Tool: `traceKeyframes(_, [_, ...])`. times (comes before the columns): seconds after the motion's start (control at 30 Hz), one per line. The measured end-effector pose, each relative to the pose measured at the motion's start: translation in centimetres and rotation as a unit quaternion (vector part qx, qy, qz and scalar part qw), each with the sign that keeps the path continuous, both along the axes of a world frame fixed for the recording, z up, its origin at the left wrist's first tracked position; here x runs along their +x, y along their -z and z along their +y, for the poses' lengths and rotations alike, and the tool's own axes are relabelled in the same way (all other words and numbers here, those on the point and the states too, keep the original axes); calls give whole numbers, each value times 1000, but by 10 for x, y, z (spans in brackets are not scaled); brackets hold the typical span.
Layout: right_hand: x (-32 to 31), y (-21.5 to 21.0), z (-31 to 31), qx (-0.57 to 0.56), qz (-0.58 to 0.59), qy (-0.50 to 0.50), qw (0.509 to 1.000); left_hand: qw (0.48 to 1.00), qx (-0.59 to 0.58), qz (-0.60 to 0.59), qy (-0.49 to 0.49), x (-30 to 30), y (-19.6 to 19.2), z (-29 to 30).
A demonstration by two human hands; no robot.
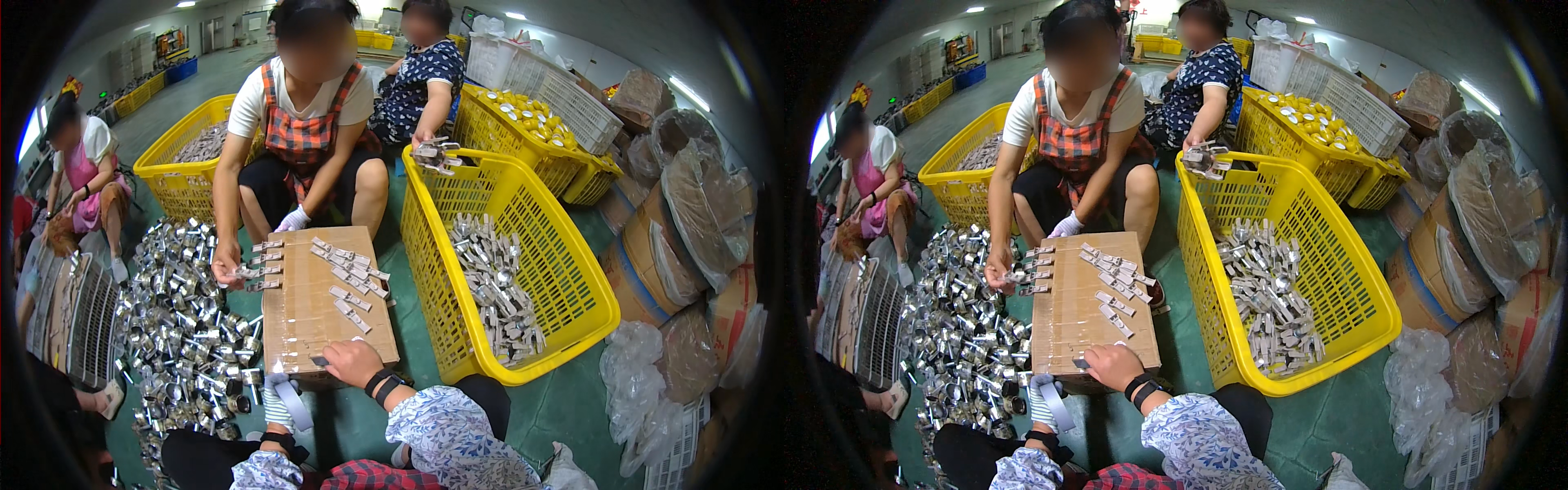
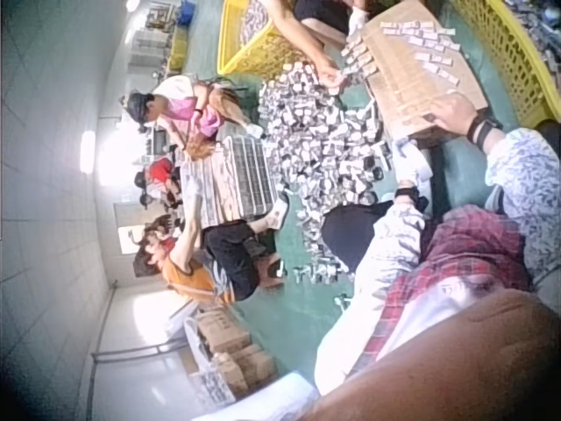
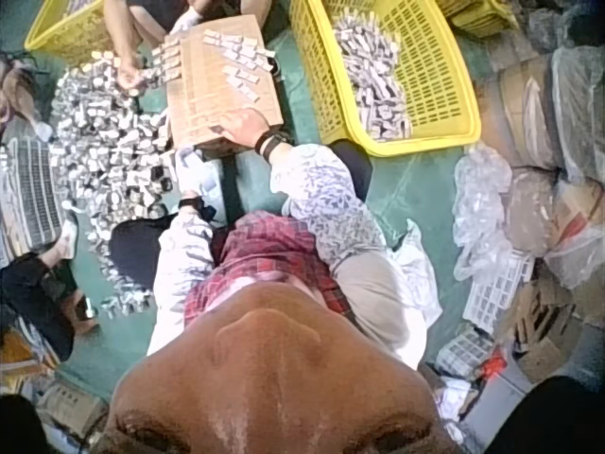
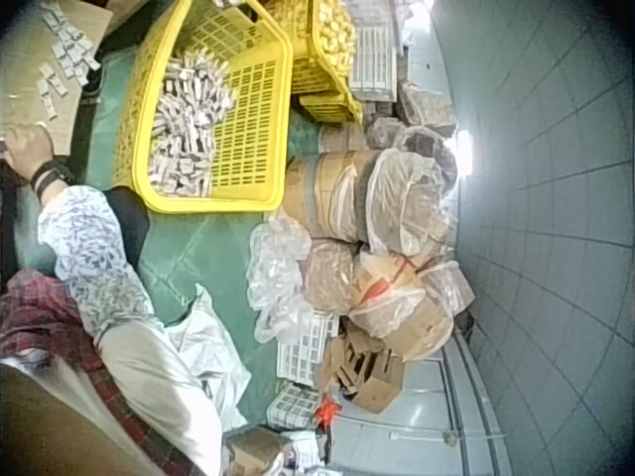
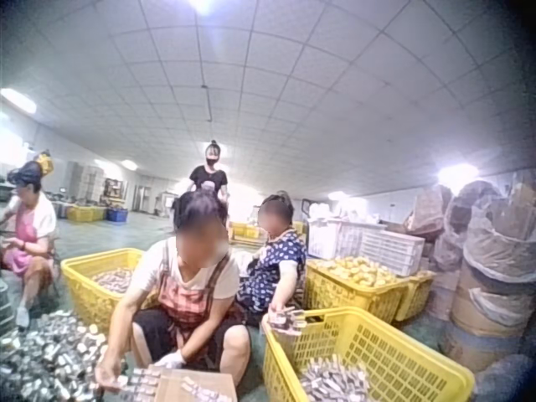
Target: Assembling and sorting small metal door lock components on a factory floor.
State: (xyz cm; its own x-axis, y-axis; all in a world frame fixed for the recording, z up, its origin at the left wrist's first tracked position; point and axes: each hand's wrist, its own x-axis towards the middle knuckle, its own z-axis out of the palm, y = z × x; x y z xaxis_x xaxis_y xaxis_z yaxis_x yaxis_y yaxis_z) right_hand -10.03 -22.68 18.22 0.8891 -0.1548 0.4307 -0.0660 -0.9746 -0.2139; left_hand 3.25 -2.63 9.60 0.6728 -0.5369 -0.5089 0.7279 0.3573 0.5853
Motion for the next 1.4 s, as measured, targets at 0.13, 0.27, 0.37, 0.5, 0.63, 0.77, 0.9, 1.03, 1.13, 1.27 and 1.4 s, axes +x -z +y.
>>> traceKeyframes(0.13, [0,0,0,0,1,1,1000,1000,12,19,-15,-2,-9,-2])
traceKeyframes(0.27, [0,0,0,-4,3,2,1000,1000,12,19,-12,-2,-11,-3])
traceKeyframes(0.37, [-1,0,0,-7,1,6,1000,1000,15,16,-10,-4,-18,-4])
traceKeyframes(0.5, [1,1,1,-5,-4,6,1000,1000,2,7,-4,-1,-11,-2])
traceKeyframes(0.63, [0,2,1,-3,-14,5,1000,1000,12,10,-1,-1,-6,-2])
traceKeyframes(0.77, [2,1,1,0,-12,5,1000,1000,13,2,-6,1,-2,-1])
traceKeyframes(0.9, [1,2,1,-10,7,6,1000,1000,11,7,-4,2,8,0])
traceKeyframes(1.03, [2,4,1,-5,-7,6,1000,1000,5,9,-3,5,12,-1])
traceKeyframes(1.13, [2,6,1,-5,-9,5,1000,1000,-1,10,-9,6,15,-2])
traceKeyframes(1.27, [3,5,1,-7,-9,6,1000,1000,-4,-4,-8,7,19,2])
traceKeyframes(1.4, [2,5,1,-7,-8,7,1000,1000,-19,5,2,4,12,1])
